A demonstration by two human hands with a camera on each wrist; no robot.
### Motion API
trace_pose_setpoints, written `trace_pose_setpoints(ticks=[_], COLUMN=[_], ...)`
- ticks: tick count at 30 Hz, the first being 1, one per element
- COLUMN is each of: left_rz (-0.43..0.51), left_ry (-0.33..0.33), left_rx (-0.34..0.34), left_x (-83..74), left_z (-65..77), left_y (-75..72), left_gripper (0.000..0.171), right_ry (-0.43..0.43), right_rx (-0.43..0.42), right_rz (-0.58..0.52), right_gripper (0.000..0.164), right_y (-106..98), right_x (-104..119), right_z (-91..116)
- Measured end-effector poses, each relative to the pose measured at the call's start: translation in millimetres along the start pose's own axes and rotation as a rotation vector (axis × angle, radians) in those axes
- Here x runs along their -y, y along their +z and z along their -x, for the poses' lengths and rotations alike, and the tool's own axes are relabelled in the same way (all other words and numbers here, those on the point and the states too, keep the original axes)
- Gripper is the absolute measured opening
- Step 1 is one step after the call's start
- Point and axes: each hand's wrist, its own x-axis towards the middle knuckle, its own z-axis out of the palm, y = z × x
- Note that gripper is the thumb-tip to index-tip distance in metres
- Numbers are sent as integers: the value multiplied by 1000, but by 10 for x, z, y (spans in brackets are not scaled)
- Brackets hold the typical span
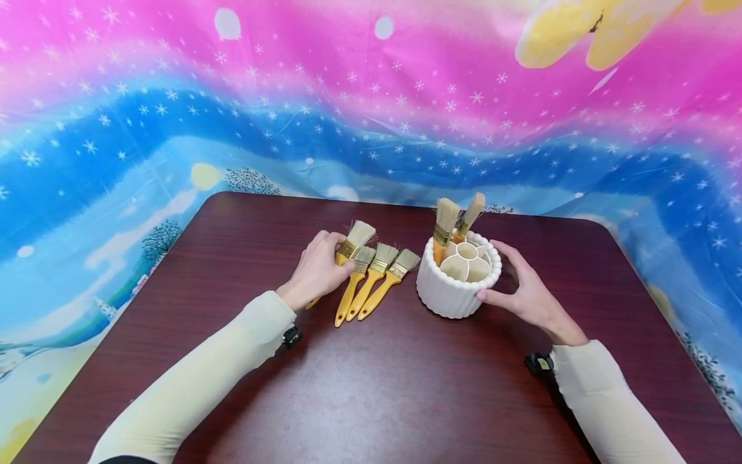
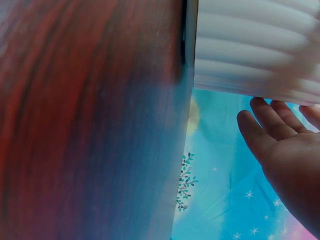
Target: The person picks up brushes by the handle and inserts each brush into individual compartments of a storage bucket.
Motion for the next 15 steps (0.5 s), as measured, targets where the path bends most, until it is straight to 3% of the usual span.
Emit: trace_pose_setpoints(ticks=[7,15], left_rz=[23,59], left_ry=[23,49], left_rx=[-12,-34], left_x=[-84,-172], left_z=[8,1], left_y=[-11,0], left_gripper=[41,41], right_ry=[11,10], right_rx=[2,4], right_rz=[9,26], right_gripper=[92,87], right_y=[7,17], right_x=[60,339], right_z=[6,17])
